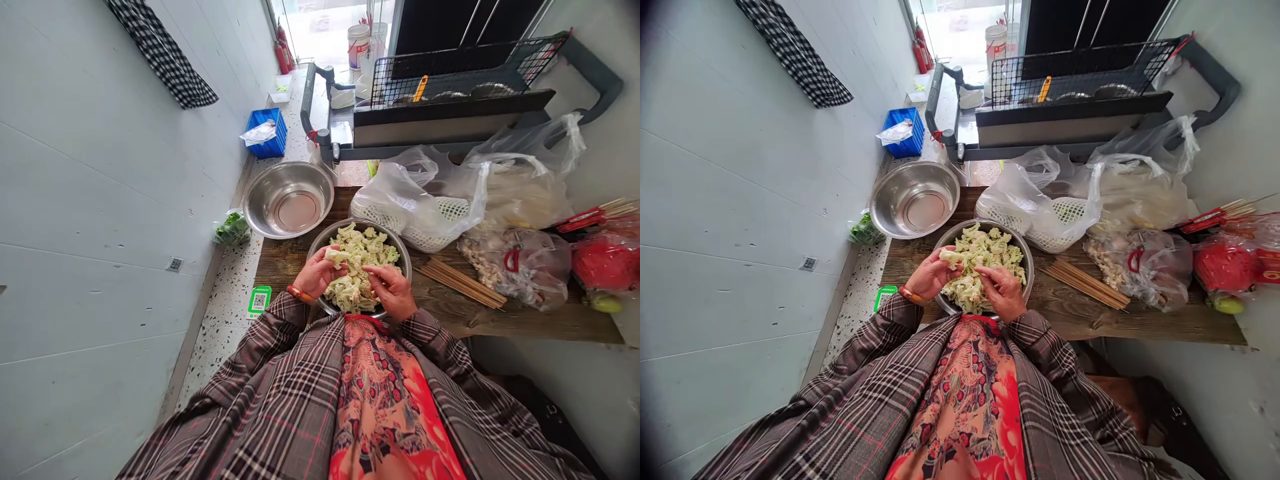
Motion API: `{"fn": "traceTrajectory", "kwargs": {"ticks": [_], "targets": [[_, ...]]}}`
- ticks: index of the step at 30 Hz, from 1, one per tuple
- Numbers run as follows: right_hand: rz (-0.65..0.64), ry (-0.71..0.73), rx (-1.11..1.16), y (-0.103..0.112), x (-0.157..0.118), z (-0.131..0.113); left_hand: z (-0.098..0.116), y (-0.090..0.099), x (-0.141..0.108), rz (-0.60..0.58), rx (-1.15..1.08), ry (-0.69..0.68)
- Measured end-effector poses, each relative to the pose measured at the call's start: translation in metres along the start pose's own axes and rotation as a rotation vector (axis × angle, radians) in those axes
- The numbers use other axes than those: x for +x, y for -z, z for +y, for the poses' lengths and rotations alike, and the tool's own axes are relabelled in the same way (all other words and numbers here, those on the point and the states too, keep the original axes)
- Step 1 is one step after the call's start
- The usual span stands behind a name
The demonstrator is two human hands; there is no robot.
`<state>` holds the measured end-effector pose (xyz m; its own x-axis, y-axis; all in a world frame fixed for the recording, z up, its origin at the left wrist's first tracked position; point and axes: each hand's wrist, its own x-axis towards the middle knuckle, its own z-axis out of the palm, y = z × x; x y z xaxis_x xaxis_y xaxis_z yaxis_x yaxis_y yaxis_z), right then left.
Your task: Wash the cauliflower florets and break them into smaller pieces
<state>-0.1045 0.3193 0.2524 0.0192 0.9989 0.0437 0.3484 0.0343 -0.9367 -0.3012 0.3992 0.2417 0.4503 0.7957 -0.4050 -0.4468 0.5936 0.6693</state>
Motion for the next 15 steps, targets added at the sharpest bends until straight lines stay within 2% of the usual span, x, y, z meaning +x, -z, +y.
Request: {"fn": "traceTrajectory", "kwargs": {"ticks": [2, 6, 13, 15], "targets": [[-0.014, 0.092, -0.101, -0.002, 0.005, -0.004, -0.002, -0.004, -0.004, -0.013, -0.018, 0.012], [0.042, 0.194, -0.183, -0.008, 0.01, -0.004, -0.007, -0.011, -0.012, 0.002, 0.024, 0.059], [0.078, 0.254, -0.231, -0.012, 0.011, -0.005, -0.008, -0.024, -0.022, 0.053, 0.028, 0.007], [0.148, 0.248, -0.212, -0.005, 0.014, -0.01, -0.005, -0.026, -0.025, 0.055, 0.019, -0.017]]}}
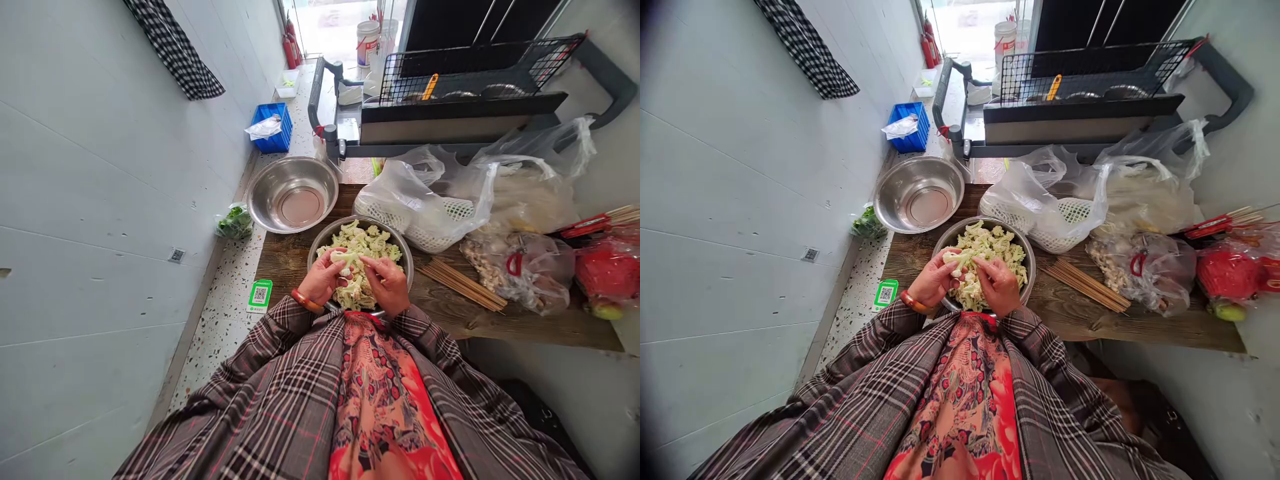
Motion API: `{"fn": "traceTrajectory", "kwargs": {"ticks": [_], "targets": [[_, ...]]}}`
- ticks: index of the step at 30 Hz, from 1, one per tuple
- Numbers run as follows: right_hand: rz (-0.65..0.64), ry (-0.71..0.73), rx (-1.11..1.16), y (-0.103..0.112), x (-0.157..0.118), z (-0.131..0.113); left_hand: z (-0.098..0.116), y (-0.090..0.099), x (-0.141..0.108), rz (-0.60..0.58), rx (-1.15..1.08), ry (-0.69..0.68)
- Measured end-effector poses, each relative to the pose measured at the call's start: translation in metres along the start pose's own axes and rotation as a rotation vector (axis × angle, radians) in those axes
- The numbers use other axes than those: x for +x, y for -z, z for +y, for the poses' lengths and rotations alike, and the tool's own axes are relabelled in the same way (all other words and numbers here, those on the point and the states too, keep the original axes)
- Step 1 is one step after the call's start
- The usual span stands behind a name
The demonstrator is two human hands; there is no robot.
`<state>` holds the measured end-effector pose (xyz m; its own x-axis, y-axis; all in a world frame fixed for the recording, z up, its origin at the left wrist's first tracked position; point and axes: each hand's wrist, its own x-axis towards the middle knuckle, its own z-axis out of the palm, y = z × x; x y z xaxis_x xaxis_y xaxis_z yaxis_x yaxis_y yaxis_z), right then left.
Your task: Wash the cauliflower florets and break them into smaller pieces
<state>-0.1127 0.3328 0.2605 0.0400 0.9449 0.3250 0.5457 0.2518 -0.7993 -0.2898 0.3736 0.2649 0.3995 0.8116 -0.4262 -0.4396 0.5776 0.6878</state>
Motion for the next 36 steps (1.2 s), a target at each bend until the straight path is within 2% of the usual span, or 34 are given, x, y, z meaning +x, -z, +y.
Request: {"fn": "traceTrajectory", "kwargs": {"ticks": [3, 5, 6, 8, 11, 13, 16, 21, 36], "targets": [[0.228, -0.05, 0.041, 0.02, 0.01, -0.009, 0.005, -0.001, -0.002, 0.019, -0.007, -0.019], [0.315, -0.047, 0.048, 0.033, 0.015, -0.017, 0.008, -0.002, -0.002, 0.042, -0.02, -0.027], [0.294, -0.029, 0.043, 0.037, 0.016, -0.021, 0.009, -0.002, -0.002, 0.053, -0.03, -0.028], [0.128, 0.024, 0.039, 0.037, 0.014, -0.028, 0.01, -0.003, -0.002, 0.062, -0.051, -0.022], [-0.152, 0.066, 0.066, 0.022, 0.004, -0.031, 0.01, -0.005, -0.003, 0.047, -0.059, -0.027], [-0.228, 0.053, 0.083, 0.011, -0.003, -0.028, 0.01, -0.008, -0.005, 0.036, -0.05, -0.054], [-0.258, 0.038, 0.104, 0.003, -0.007, -0.023, 0.01, -0.011, -0.008, 0.033, -0.034, -0.101], [-0.275, 0.023, 0.154, 0.006, -0.006, -0.024, 0.009, -0.013, -0.011, 0.051, -0.024, -0.138], [-0.283, -0.111, 0.283, 0.007, -0.011, -0.026, 0.008, -0.016, -0.009, 0.038, -0.032, -0.122]]}}
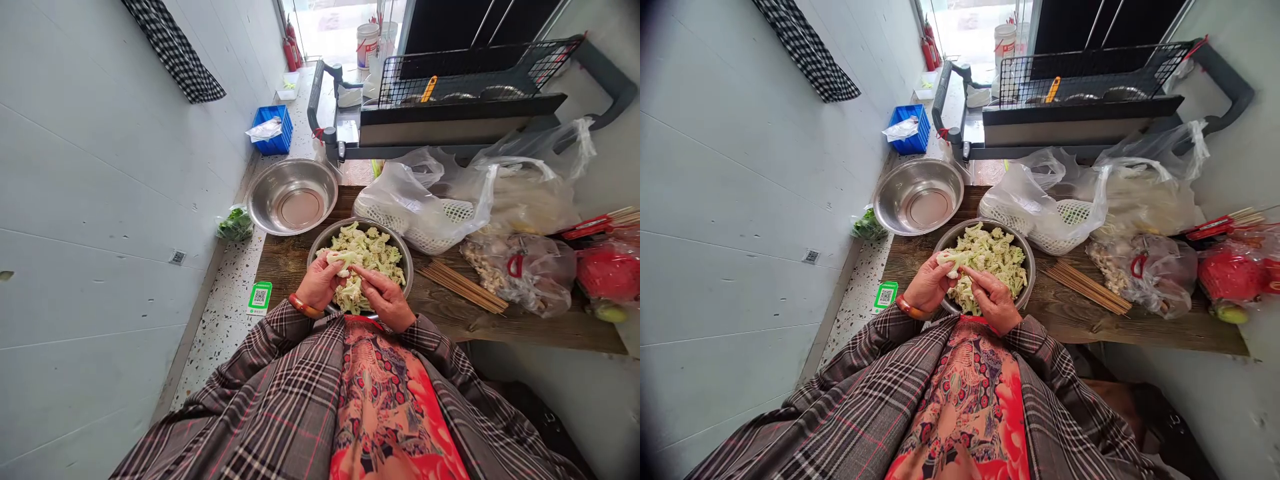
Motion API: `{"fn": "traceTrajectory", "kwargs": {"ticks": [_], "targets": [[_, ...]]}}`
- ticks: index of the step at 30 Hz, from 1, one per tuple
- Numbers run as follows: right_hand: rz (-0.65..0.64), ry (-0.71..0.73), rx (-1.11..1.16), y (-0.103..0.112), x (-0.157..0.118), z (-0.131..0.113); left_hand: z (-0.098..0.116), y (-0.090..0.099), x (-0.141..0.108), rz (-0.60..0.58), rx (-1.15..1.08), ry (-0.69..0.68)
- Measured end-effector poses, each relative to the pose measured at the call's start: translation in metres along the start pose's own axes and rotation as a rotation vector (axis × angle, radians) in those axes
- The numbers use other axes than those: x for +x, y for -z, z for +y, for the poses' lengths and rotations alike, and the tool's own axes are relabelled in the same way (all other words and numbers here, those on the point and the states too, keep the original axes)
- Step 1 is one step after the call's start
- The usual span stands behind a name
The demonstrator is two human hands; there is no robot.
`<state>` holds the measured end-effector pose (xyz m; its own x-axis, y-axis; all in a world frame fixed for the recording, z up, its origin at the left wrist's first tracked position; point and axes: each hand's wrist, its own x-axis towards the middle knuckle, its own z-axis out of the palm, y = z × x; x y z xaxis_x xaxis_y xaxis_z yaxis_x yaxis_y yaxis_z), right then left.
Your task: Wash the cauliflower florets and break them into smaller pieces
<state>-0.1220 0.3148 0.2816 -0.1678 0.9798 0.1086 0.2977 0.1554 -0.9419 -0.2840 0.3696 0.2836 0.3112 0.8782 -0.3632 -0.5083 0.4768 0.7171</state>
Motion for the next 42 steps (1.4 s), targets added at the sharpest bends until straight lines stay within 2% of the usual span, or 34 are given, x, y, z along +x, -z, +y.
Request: {"fn": "traceTrajectory", "kwargs": {"ticks": [8, 13, 17, 22, 26, 31, 42], "targets": [[-0.013, -0.035, -0.02, 0.0, 0.0, 0.0, 0.001, -0.002, -0.001, 0.036, 0.06, -0.059], [-0.004, -0.018, -0.022, -0.001, 0.0, 0.001, 0.001, -0.001, -0.004, 0.049, 0.242, -0.176], [0.013, -0.011, -0.037, -0.002, 0.001, 0.002, -0.002, 0.0, -0.005, 0.047, 0.319, -0.219], [0.058, -0.011, -0.045, -0.005, 0.001, 0.005, -0.009, 0.003, -0.005, 0.012, 0.31, -0.2], [0.065, 0.005, -0.037, -0.004, 0.001, 0.006, -0.006, 0.002, -0.007, -0.022, 0.261, -0.144], [0.061, 0.014, -0.058, -0.002, 0.0, 0.004, -0.002, 0.001, -0.008, 0.021, 0.195, -0.139], [0.11, -0.011, -0.091, -0.002, -0.008, 0.002, -0.009, 0.003, -0.007, 0.02, 0.379, -0.194]]}}
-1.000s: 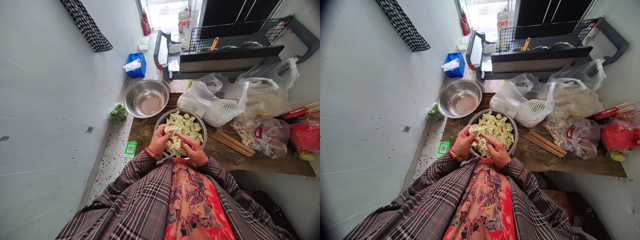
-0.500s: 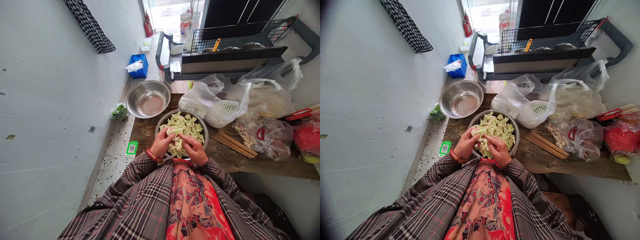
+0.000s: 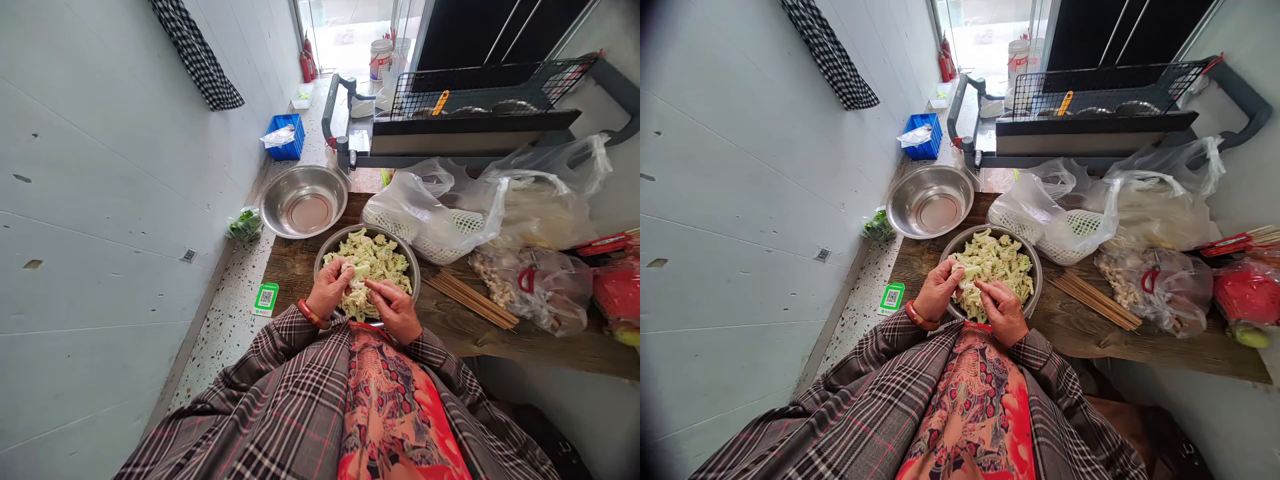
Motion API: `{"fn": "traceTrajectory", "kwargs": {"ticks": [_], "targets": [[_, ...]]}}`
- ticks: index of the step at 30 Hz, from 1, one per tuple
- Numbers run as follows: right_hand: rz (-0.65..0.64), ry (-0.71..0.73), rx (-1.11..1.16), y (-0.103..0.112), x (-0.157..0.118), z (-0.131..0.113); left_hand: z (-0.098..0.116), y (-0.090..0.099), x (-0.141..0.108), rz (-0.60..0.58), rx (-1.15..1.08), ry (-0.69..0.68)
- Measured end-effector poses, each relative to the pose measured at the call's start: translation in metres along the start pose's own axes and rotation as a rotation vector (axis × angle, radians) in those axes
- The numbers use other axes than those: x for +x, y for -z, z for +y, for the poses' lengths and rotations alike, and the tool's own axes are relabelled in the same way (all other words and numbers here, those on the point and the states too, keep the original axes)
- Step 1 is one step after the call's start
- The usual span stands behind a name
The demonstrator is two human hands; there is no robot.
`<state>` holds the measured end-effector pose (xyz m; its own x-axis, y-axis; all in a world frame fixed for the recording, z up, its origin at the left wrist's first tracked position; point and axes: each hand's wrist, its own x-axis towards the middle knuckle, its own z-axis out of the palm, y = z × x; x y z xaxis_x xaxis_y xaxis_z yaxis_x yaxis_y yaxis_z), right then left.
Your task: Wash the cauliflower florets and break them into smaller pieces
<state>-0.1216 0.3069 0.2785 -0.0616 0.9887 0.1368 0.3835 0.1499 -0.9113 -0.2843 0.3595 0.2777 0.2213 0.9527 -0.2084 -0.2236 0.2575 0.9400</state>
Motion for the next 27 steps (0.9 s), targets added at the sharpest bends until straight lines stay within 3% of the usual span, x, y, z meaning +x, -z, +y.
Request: {"fn": "traceTrajectory", "kwargs": {"ticks": [8, 12, 18, 27], "targets": [[0.062, 0.058, -0.042, -0.0017, 0.001, 0.0002, -0.0006, -0.0091, -0.0014, -0.014, -0.201, 0.096], [0.062, 0.064, -0.045, -0.0031, 0.0012, -0.0008, 0.0011, -0.0101, -0.0045, -0.001, -0.152, 0.073], [-0.021, 0.031, 0.009, -0.0045, 0.0005, -0.0019, 0.0022, -0.0039, -0.0088, 0.082, -0.046, 0.002], [-0.12, -0.015, 0.113, -0.0034, 0.0003, -0.0001, -0.0025, -0.0007, -0.0069, 0.053, -0.238, 0.063]]}}
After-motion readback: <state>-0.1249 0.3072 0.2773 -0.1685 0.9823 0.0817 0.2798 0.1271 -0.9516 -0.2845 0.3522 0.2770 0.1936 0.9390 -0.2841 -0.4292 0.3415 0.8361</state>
